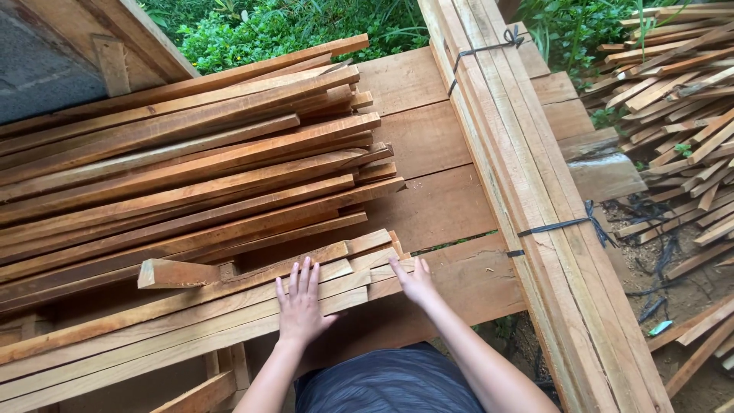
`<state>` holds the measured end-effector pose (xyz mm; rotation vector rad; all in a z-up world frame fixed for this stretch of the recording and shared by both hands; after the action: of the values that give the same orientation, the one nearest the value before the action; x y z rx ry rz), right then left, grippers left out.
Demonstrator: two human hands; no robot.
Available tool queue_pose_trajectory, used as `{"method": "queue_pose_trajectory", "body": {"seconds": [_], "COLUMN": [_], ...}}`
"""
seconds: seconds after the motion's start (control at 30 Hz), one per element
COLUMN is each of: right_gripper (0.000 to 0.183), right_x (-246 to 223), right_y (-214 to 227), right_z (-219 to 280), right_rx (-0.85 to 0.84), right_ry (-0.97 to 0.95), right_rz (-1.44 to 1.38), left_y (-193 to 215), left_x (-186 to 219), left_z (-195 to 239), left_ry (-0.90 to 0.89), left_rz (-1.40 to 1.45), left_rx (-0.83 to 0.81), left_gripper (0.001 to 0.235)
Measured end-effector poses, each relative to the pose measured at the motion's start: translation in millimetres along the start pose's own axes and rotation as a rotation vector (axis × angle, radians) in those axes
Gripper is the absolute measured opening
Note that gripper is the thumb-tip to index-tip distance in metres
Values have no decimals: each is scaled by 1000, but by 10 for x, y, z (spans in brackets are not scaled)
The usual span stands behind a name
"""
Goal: The person stacks thin wooden planks on a wooden workbench, aligning them carefully. They then use a black strap to tie the stack of planks together, wrapping it around the wood and securing it.
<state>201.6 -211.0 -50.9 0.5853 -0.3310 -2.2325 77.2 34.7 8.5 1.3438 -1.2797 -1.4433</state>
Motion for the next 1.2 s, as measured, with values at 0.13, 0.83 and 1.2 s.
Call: {"method": "queue_pose_trajectory", "body": {"seconds": [0.13, 0.83, 1.2], "right_gripper": [98, 51, 53], "right_x": [82, 429, 294], "right_y": [120, -52, -821], "right_z": [59, -262, -52], "right_rx": [32, -56, -828], "right_ry": [18, 131, -272], "right_rz": [148, -493, -921], "left_y": [25, 35, 40], "left_x": [-3, -90, -93], "left_z": [34, -38, -47], "left_ry": [-9, 136, 156], "left_rz": [1, 375, 444], "left_rx": [-7, -256, -323], "left_gripper": [160, 131, 132]}}
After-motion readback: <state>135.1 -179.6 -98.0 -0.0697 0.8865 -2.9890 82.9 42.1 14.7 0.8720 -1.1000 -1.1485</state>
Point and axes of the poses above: each hand's wrist, its own z-axis away from the middle knuckle, its own y-axis out of the back of the hand, x = y × z, the point moved 10 cm from there along -z, towards the middle knuckle, and after that the axes turned 14 degrees about -y, right-handed, at the moved point
